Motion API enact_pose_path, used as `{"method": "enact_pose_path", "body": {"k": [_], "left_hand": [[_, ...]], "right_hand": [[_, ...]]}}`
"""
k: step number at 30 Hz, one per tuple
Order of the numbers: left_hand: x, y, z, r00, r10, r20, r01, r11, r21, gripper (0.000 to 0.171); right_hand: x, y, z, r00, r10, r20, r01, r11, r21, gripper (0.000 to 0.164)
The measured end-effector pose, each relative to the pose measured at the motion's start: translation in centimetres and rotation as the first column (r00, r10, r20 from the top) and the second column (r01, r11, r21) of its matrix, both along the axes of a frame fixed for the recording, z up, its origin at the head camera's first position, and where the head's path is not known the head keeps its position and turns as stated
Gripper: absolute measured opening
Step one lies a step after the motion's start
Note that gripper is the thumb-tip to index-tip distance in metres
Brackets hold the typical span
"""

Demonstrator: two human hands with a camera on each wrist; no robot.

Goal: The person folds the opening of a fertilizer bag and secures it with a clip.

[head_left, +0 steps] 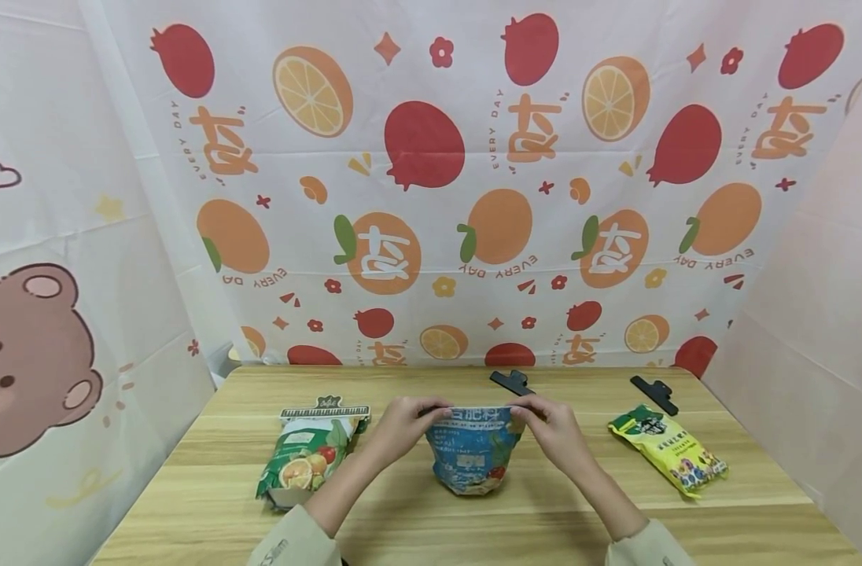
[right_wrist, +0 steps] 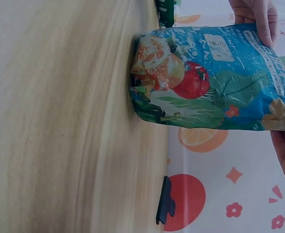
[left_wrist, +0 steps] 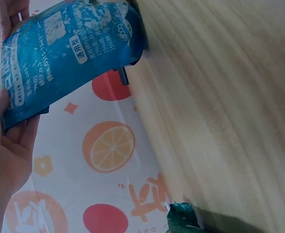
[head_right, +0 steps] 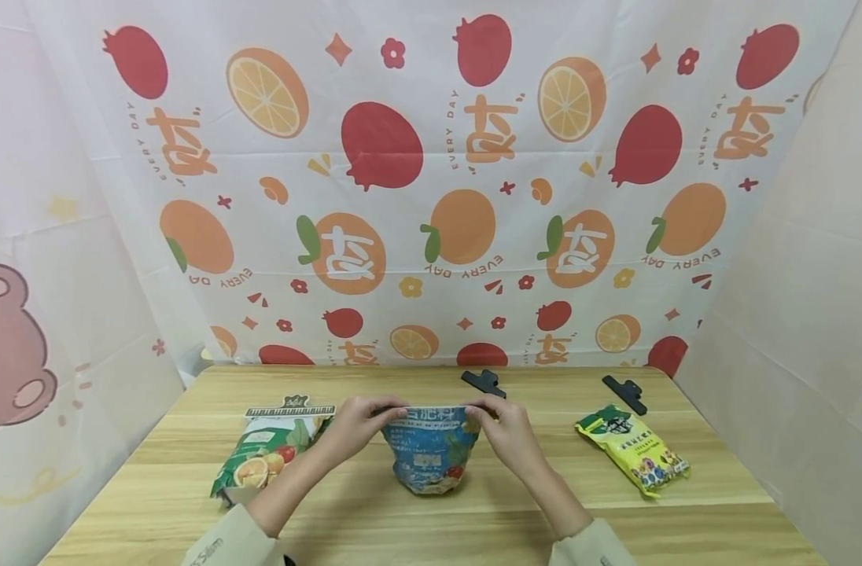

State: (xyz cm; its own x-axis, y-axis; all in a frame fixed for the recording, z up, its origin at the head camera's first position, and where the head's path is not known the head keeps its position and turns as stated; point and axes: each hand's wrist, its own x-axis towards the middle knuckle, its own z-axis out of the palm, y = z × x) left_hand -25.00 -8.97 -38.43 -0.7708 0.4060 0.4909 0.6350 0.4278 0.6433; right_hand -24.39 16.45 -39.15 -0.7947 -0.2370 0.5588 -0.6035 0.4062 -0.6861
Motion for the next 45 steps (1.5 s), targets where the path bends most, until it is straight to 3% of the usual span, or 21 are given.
{"method": "enact_pose_path", "body": {"k": [4,8,15,20,23,28,33,39,45], "left_hand": [[0.0,-0.1,0.6,0.998,-0.034,0.053,0.036,0.999,-0.041,0.015],[-0.2,-0.1,1.2,0.996,-0.063,0.066,0.070,0.992,-0.105,0.013],[-0.5,0.9,2.6,0.996,-0.081,0.030,0.086,0.962,-0.260,0.020],[-0.8,1.8,3.1,0.996,-0.088,-0.002,0.080,0.916,-0.392,0.023],[-1.0,2.1,2.9,0.996,-0.087,-0.022,0.071,0.909,-0.410,0.020],[-1.1,2.2,2.7,0.997,-0.074,-0.028,0.056,0.911,-0.408,0.019],[-1.0,2.5,2.3,0.996,-0.039,-0.077,0.004,0.913,-0.409,0.017],[-0.8,2.8,1.6,0.986,0.022,-0.165,-0.085,0.918,-0.386,0.011],[-0.6,2.8,1.3,0.975,0.038,-0.218,-0.122,0.915,-0.386,0.011]], "right_hand": [[0.0,0.1,0.4,0.999,0.021,0.032,-0.023,0.999,0.041,0.008],[0.0,-0.1,1.2,1.000,0.030,-0.005,-0.029,0.981,0.192,0.013],[-0.5,-1.2,2.6,0.979,0.120,-0.163,-0.026,0.872,0.489,0.020],[-0.3,-2.1,3.4,0.987,0.114,-0.111,-0.023,0.793,0.609,0.023],[-0.3,-2.5,3.6,0.994,0.087,-0.071,-0.021,0.769,0.639,0.023],[-0.3,-2.9,3.6,0.997,0.052,-0.063,0.000,0.766,0.643,0.019],[-0.2,-3.2,3.2,0.991,0.019,-0.132,0.067,0.782,0.620,0.014],[-0.2,-3.4,2.1,0.963,0.014,-0.268,0.146,0.812,0.565,0.012],[-0.2,-3.4,1.5,0.934,0.033,-0.357,0.176,0.826,0.536,0.014]]}}
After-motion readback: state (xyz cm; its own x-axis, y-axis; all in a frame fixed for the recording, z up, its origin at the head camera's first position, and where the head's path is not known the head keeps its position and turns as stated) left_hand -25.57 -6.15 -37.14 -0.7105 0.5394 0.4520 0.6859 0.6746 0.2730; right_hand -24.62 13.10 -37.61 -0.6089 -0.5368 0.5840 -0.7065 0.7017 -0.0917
